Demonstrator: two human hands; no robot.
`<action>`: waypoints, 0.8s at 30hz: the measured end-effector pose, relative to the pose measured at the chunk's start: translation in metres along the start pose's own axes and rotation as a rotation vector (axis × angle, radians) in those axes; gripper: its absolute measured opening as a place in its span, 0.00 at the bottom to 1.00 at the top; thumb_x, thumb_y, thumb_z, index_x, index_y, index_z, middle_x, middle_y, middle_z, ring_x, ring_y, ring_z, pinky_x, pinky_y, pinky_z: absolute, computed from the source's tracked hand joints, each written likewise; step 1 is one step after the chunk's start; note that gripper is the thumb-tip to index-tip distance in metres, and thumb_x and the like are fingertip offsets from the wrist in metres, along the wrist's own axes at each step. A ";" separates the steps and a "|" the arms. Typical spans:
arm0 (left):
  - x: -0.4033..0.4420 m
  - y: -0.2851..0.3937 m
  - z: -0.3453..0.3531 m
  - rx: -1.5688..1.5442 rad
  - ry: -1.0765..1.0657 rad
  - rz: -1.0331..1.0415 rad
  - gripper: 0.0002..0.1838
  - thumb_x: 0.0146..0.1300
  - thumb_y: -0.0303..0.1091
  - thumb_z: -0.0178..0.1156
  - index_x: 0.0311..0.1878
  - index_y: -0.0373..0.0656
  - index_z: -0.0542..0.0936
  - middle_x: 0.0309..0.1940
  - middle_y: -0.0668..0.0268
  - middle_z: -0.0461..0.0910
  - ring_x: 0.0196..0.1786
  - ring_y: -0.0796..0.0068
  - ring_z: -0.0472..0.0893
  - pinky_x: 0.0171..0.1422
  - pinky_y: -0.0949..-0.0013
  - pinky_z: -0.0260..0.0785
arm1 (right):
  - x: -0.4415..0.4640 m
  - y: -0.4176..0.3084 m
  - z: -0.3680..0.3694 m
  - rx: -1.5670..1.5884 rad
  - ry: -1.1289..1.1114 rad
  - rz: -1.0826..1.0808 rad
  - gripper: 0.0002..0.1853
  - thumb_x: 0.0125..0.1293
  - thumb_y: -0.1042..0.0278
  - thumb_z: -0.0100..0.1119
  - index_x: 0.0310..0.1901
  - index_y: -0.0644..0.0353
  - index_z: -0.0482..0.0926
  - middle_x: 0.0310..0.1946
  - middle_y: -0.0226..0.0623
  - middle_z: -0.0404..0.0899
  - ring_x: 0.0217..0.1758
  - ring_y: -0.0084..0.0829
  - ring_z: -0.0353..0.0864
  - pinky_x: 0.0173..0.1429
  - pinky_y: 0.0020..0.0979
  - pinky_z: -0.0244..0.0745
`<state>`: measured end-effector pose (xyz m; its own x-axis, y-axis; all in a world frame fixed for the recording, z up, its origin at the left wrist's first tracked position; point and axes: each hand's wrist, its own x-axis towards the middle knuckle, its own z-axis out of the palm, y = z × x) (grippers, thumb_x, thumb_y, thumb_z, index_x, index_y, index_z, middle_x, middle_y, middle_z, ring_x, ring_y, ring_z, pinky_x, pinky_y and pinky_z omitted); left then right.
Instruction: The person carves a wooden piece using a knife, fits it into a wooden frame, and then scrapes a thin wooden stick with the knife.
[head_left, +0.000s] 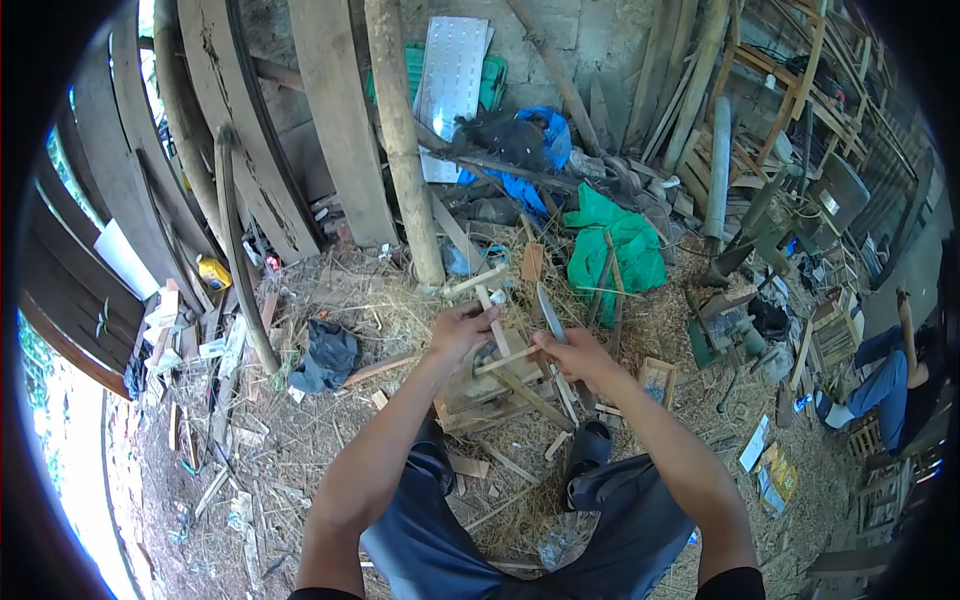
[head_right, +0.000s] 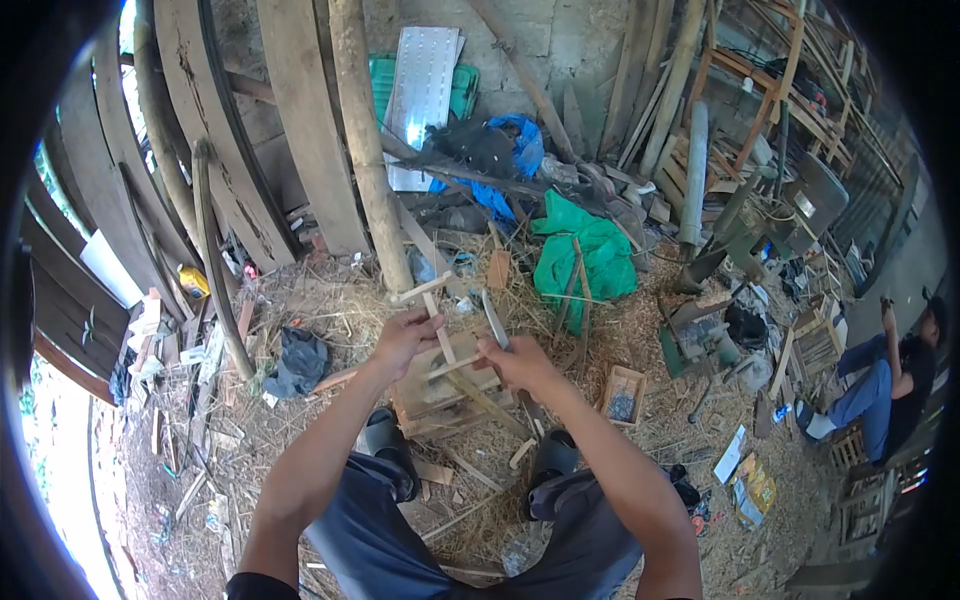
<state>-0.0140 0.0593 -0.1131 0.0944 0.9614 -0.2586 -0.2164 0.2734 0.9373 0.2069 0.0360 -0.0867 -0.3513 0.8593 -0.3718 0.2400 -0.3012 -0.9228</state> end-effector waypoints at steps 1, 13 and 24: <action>0.002 -0.002 -0.002 -0.006 0.010 -0.009 0.16 0.64 0.32 0.62 0.50 0.32 0.77 0.44 0.60 0.79 0.45 0.71 0.80 0.52 0.69 0.76 | 0.003 -0.003 0.000 -0.002 -0.010 0.011 0.21 0.67 0.50 0.56 0.42 0.64 0.80 0.26 0.31 0.81 0.17 0.16 0.61 0.20 0.25 0.56; 0.028 -0.052 -0.059 0.045 0.302 -0.042 0.13 0.62 0.30 0.63 0.45 0.29 0.78 0.39 0.56 0.81 0.37 0.67 0.84 0.43 0.67 0.81 | 0.047 0.118 0.017 -0.547 0.170 -0.013 0.27 0.55 0.46 0.68 0.45 0.62 0.78 0.27 0.33 0.80 0.27 0.29 0.78 0.32 0.34 0.72; 0.038 -0.111 -0.116 0.427 0.517 -0.096 0.12 0.59 0.28 0.64 0.42 0.28 0.78 0.30 0.55 0.81 0.30 0.69 0.82 0.33 0.67 0.79 | 0.015 0.094 0.001 -0.950 0.081 0.046 0.27 0.53 0.44 0.64 0.48 0.56 0.81 0.40 0.45 0.82 0.45 0.43 0.82 0.51 0.41 0.77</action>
<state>-0.0988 0.0691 -0.2539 -0.4060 0.8542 -0.3248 0.1822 0.4240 0.8872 0.2236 0.0206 -0.1790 -0.2684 0.8916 -0.3647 0.8992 0.0961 -0.4270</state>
